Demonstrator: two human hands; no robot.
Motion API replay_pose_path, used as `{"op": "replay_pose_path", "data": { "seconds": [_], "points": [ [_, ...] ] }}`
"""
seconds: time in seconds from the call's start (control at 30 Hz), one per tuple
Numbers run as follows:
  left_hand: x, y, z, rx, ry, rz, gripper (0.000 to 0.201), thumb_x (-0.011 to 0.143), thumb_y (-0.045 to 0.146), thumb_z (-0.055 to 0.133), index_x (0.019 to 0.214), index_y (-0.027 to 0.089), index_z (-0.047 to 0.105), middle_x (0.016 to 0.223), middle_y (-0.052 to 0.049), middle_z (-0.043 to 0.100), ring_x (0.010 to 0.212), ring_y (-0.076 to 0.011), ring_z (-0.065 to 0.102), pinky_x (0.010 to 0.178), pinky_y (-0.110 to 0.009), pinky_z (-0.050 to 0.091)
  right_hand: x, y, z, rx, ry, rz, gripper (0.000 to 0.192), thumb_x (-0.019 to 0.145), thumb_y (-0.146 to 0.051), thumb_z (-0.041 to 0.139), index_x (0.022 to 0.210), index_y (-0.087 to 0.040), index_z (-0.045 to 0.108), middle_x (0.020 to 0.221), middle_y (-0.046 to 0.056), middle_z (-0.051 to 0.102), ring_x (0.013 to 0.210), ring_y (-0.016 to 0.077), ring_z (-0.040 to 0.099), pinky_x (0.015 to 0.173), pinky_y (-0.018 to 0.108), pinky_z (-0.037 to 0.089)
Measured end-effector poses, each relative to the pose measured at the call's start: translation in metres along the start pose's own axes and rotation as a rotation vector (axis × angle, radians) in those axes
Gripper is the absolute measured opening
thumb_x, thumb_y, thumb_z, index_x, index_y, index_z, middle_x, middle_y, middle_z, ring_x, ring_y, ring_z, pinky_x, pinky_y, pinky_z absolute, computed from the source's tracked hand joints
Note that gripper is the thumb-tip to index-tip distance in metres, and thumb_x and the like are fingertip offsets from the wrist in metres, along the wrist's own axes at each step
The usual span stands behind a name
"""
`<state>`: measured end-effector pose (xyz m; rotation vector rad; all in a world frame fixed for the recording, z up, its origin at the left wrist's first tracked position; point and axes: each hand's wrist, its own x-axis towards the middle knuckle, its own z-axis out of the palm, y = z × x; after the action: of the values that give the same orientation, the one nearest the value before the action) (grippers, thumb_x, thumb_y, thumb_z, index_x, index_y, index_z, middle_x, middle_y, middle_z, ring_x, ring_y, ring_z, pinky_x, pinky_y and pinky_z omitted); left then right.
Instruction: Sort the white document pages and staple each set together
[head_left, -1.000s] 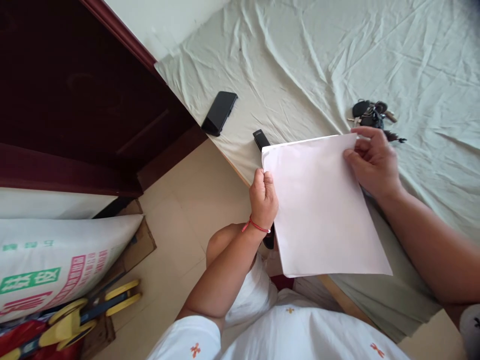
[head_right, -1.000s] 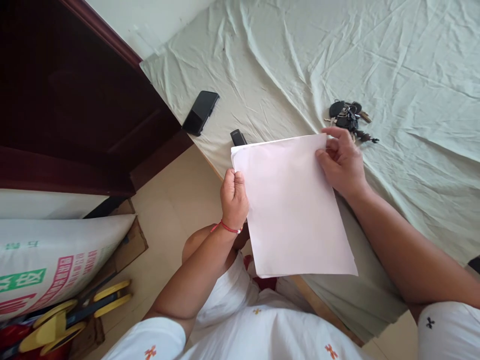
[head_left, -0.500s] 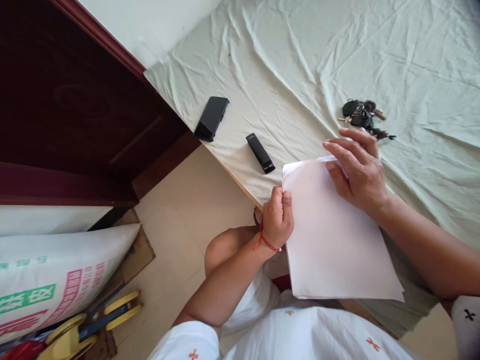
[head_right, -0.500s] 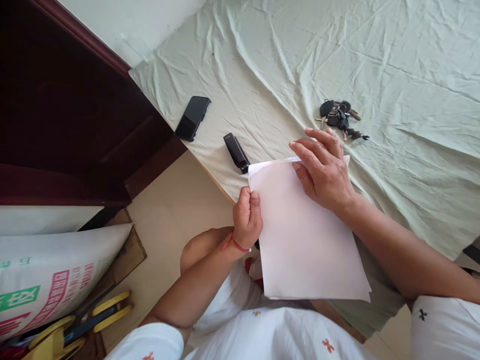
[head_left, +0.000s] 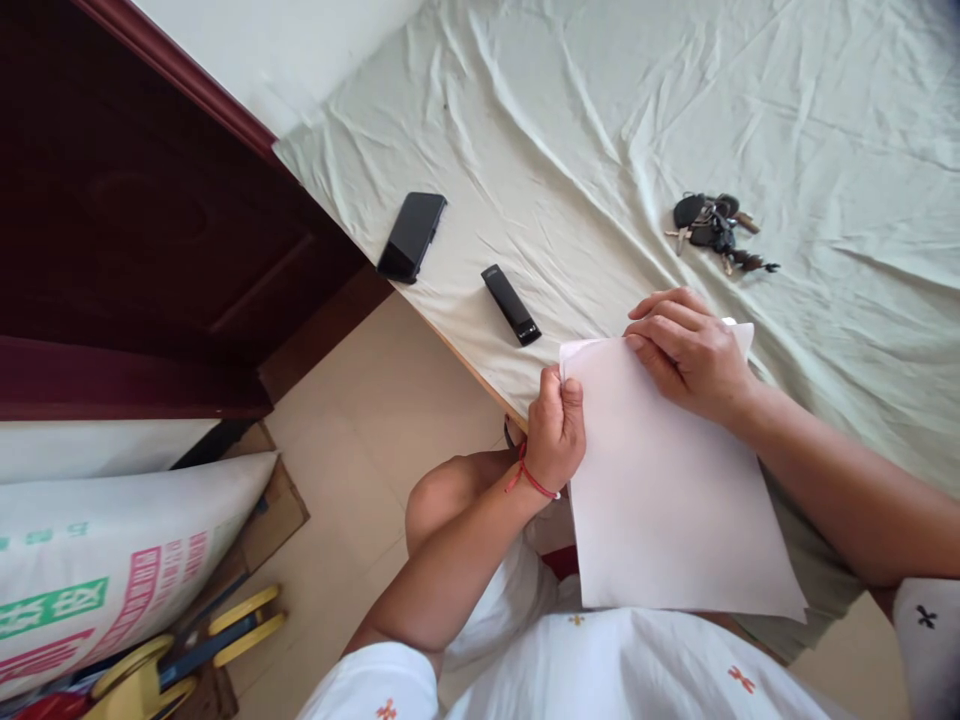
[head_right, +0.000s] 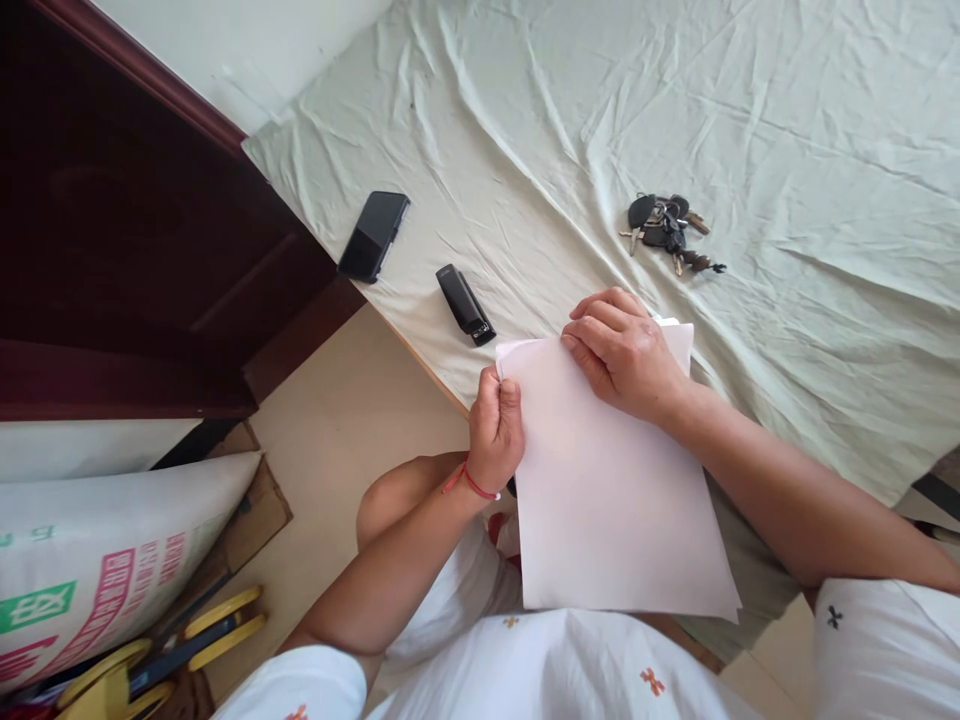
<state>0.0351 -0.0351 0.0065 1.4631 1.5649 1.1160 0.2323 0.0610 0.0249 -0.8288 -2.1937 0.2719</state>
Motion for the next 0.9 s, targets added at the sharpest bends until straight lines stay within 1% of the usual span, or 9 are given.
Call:
{"op": "replay_pose_path", "data": {
  "seconds": [0.13,0.27,0.47,0.63,0.73,0.83,0.9],
  "points": [
    [-0.001,0.000,0.000,0.030,-0.013,0.037,0.040,0.111,0.061,0.031,0.095,0.026,0.041,0.069,0.005,0.050,0.058,-0.0145,0.046,0.059,-0.031,0.032,-0.001,-0.005,0.004,0.042,0.001,-0.004,0.020,0.106,-0.026,0.053,0.106,-0.023,0.073,0.096,0.010,0.076,0.100,0.0273,0.070,0.092,0.048,0.058],
    [-0.001,-0.001,0.001,0.019,-0.041,0.041,0.039,0.112,0.059,0.032,0.092,0.027,0.040,0.066,0.005,0.048,0.055,-0.0146,0.045,0.057,-0.032,0.029,-0.001,-0.010,0.006,0.078,-0.023,0.013,0.022,0.106,-0.028,0.051,0.109,-0.024,0.073,0.098,0.010,0.076,0.097,0.0266,0.071,0.092,0.049,0.059],
    [0.001,0.000,0.003,0.016,-0.043,0.086,0.034,0.114,0.051,0.033,0.091,0.026,0.042,0.067,0.005,0.050,0.055,-0.0142,0.045,0.058,-0.031,0.030,-0.001,-0.016,0.006,0.104,0.017,0.023,0.019,0.104,-0.027,0.056,0.114,-0.028,0.072,0.101,0.009,0.076,0.112,0.0292,0.072,0.095,0.051,0.060],
    [0.000,0.001,0.003,0.031,-0.056,0.147,0.030,0.114,0.046,0.034,0.094,0.026,0.045,0.066,0.005,0.051,0.053,-0.0142,0.045,0.057,-0.031,0.031,0.000,-0.021,0.006,0.177,0.043,0.011,0.017,0.103,-0.025,0.059,0.113,-0.027,0.072,0.100,0.009,0.077,0.112,0.0280,0.072,0.095,0.049,0.061],
    [-0.001,0.002,0.004,0.040,-0.079,0.174,0.027,0.114,0.043,0.036,0.096,0.026,0.046,0.064,0.006,0.048,0.051,-0.0138,0.043,0.057,-0.031,0.030,0.001,-0.023,0.006,0.249,0.041,0.059,0.014,0.103,-0.026,0.059,0.108,-0.026,0.073,0.097,0.008,0.077,0.107,0.0262,0.073,0.092,0.046,0.061],
    [-0.001,0.005,0.002,0.026,-0.110,0.150,0.028,0.113,0.044,0.038,0.094,0.025,0.047,0.064,0.006,0.046,0.052,-0.0127,0.040,0.056,-0.030,0.030,0.000,-0.022,0.007,0.289,0.022,0.147,0.015,0.104,-0.030,0.059,0.100,-0.026,0.072,0.094,0.007,0.076,0.100,0.0251,0.074,0.088,0.044,0.062],
    [0.002,0.007,-0.001,-0.038,-0.131,0.110,0.034,0.111,0.048,0.042,0.087,0.024,0.046,0.064,0.006,0.043,0.055,-0.0118,0.040,0.057,-0.029,0.031,-0.001,-0.021,0.008,0.299,0.038,0.166,0.014,0.103,-0.031,0.060,0.097,-0.026,0.071,0.093,0.007,0.076,0.098,0.0248,0.074,0.086,0.043,0.062]
  ]
}}
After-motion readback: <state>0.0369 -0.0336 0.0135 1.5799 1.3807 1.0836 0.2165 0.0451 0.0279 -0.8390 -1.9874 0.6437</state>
